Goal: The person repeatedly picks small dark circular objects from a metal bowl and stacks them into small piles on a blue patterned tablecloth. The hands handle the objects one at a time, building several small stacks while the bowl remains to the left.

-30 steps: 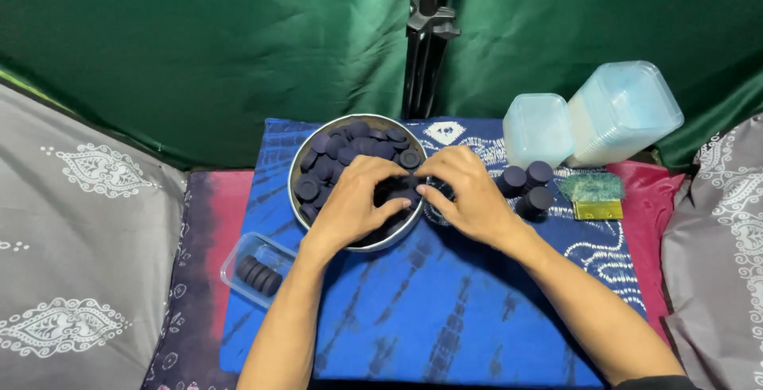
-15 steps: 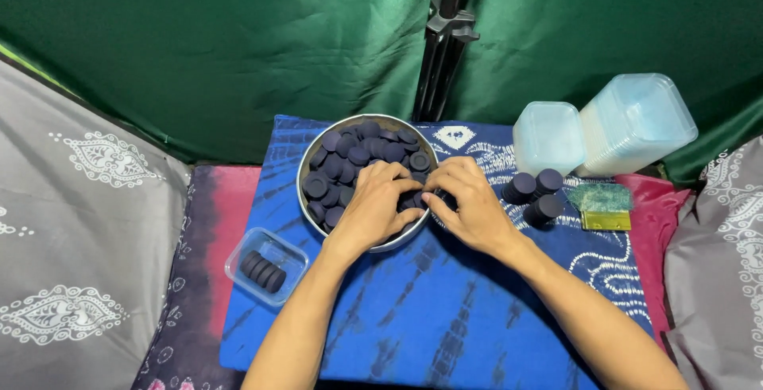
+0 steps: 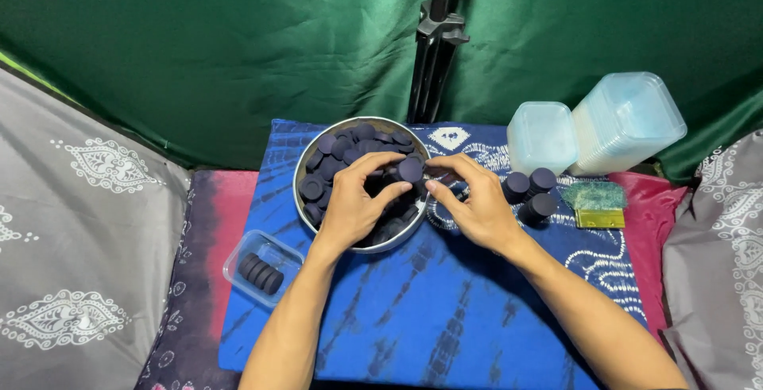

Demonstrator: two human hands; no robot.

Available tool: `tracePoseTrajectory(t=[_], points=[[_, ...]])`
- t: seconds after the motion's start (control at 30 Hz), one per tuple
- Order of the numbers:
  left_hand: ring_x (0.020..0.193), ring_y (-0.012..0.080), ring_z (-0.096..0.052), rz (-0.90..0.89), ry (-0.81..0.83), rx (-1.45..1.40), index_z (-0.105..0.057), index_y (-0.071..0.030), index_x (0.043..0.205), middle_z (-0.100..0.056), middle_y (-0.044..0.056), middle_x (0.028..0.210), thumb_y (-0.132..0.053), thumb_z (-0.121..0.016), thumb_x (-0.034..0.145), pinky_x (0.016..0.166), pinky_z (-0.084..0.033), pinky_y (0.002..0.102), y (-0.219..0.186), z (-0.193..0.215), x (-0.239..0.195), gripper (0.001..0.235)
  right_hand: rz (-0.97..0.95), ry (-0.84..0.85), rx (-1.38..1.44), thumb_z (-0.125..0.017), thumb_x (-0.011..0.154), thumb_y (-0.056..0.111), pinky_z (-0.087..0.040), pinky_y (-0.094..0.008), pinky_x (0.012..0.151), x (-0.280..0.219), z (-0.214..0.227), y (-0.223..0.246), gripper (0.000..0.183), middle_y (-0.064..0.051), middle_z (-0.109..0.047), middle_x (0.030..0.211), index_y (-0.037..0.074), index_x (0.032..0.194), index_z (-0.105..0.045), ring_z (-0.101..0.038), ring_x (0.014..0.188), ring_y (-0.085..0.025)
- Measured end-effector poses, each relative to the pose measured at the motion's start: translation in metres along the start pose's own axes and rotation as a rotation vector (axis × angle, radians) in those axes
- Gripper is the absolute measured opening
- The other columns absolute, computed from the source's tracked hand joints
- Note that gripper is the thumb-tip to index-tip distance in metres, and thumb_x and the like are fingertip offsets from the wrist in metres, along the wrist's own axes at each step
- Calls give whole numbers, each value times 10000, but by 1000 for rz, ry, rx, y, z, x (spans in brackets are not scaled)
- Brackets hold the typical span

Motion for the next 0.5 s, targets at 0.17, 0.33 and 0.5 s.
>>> tracePoseTrajectory(t=[0.17,0.33,0.5], points=[[1058,229,-719,-33,-82,-125,-722,-107,1237,-755,79,1112,-172,-852,832,952,-552,373,-16,-17,3,430,-22,-44,65,-671,991,148,-595,-385,842,-3,24,24,186,-123,-754,989,78,1141,-757,-737,950,-279],[1056,279,-725,-103,-59,-121,-726,-94,1243,-747,118,1123,-147,-831,851,936,-568,399,-27,-46,15,409,-27,-90,10,-668,1000,169,-600,-377,829,-12,52,17,192,-107,-749,1014,91,1149,-761,-737,967,-259],[1015,296,-725,-89,3,-160,-713,-67,1228,-728,139,1143,-111,-809,860,906,-586,413,-38,-80,28,384,-13,-100,-151,-626,974,71,-549,-465,913,-28,82,4,230,-131,-733,1102,73,1172,-745,-690,1064,-339]])
Point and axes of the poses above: each hand's wrist, its own x-axis towards the middle knuckle, its own z-axis out of the back of the hand, y = z × x, the point moved 2 cm from there along x, towards the middle knuckle
